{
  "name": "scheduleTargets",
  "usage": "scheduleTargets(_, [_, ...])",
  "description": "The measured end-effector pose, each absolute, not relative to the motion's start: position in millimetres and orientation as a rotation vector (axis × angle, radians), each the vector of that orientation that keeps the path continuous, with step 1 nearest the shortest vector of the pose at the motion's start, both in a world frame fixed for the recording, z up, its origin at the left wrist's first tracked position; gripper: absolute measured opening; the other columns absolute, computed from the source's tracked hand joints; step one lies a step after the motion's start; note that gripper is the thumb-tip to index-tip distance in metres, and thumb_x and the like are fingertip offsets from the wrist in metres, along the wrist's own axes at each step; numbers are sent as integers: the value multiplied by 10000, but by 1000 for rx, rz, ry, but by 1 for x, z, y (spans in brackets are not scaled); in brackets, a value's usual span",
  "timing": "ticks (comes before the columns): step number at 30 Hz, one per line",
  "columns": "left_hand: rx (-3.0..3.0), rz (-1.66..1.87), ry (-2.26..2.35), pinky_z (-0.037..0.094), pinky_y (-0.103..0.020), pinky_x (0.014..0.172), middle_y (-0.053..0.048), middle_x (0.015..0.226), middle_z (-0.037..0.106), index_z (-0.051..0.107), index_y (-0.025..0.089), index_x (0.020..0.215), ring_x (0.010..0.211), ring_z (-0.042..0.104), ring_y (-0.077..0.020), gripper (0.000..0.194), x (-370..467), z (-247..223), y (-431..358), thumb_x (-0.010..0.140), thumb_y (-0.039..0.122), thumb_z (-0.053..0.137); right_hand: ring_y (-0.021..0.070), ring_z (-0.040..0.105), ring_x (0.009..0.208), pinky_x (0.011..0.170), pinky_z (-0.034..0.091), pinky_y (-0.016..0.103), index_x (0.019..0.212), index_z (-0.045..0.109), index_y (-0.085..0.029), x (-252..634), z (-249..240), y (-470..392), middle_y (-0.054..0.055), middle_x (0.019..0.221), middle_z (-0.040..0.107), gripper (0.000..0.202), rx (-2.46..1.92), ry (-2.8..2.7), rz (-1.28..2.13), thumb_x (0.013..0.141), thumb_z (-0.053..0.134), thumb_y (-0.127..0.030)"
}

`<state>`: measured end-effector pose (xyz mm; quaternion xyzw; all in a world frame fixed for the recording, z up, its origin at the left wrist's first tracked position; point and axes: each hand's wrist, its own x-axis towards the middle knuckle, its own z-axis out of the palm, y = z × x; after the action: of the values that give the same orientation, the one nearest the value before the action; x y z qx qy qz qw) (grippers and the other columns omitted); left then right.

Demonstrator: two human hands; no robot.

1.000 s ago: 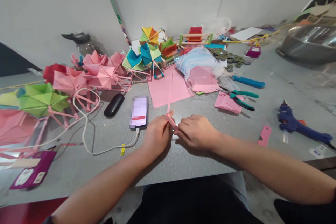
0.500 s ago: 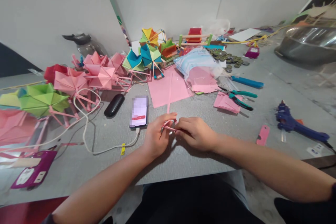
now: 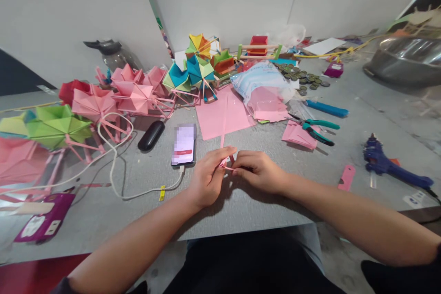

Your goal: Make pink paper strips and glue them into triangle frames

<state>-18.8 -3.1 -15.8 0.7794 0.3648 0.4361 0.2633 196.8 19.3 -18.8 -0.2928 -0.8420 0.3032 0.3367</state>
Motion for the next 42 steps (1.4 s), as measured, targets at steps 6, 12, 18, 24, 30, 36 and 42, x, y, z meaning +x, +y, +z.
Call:
scheduleTargets(6, [2162,1128,741,488,-592,1195,-161,1474,669,573,231,1493,1403,611,-324,478,-23,-15,-3,1042,272,419,173,700,831,782,550,314,905,759,-183,196,-22,21,48,874,755,181,-768,-2176,802,1020,628,-230])
scheduleTargets(12, [2136,1186,752,548,-522,1102,-166,1307,703,641,222,1374,1311,653,-287,367,-15,-15,-4,1113,346,414,146,677,756,708,509,267,965,746,-183,194,-21,18,32,851,745,145,-773,-2150,794,1014,621,-236])
scheduleTargets(18, [2112,1167,850,598,-434,983,-162,1211,744,680,165,1285,1122,729,-253,420,-12,-11,-5,1141,406,369,119,551,616,610,425,256,837,675,-194,196,-17,14,-1,732,662,212,-841,-2117,605,996,658,-333])
scheduleTargets(24, [2039,1015,938,611,-380,877,-113,1034,782,692,172,1242,1021,755,-239,396,-11,-10,-8,1135,375,369,125,567,593,590,472,263,994,689,-202,198,-11,10,8,764,693,124,-818,-1968,442,999,655,-322])
scheduleTargets(30, [2142,919,917,604,-340,814,-56,779,730,707,186,1136,870,753,-218,407,-11,-12,-11,1138,386,352,146,655,661,635,524,274,966,718,-224,198,-8,10,29,810,750,98,-590,-2032,295,998,625,-221])
scheduleTargets(36, [2254,1025,830,613,-375,895,-92,939,786,695,192,1248,1000,772,-231,344,-10,-11,-10,1129,318,399,128,625,594,598,514,260,926,710,-228,196,-6,8,9,763,746,100,-560,-2004,267,991,635,-217])
scheduleTargets(42, [2337,1086,885,608,-347,865,-121,1077,816,710,176,1195,977,785,-218,315,-9,-11,-12,1119,296,429,113,595,561,567,478,250,909,680,-216,194,-1,7,0,739,728,103,-546,-1962,292,1000,633,-200])
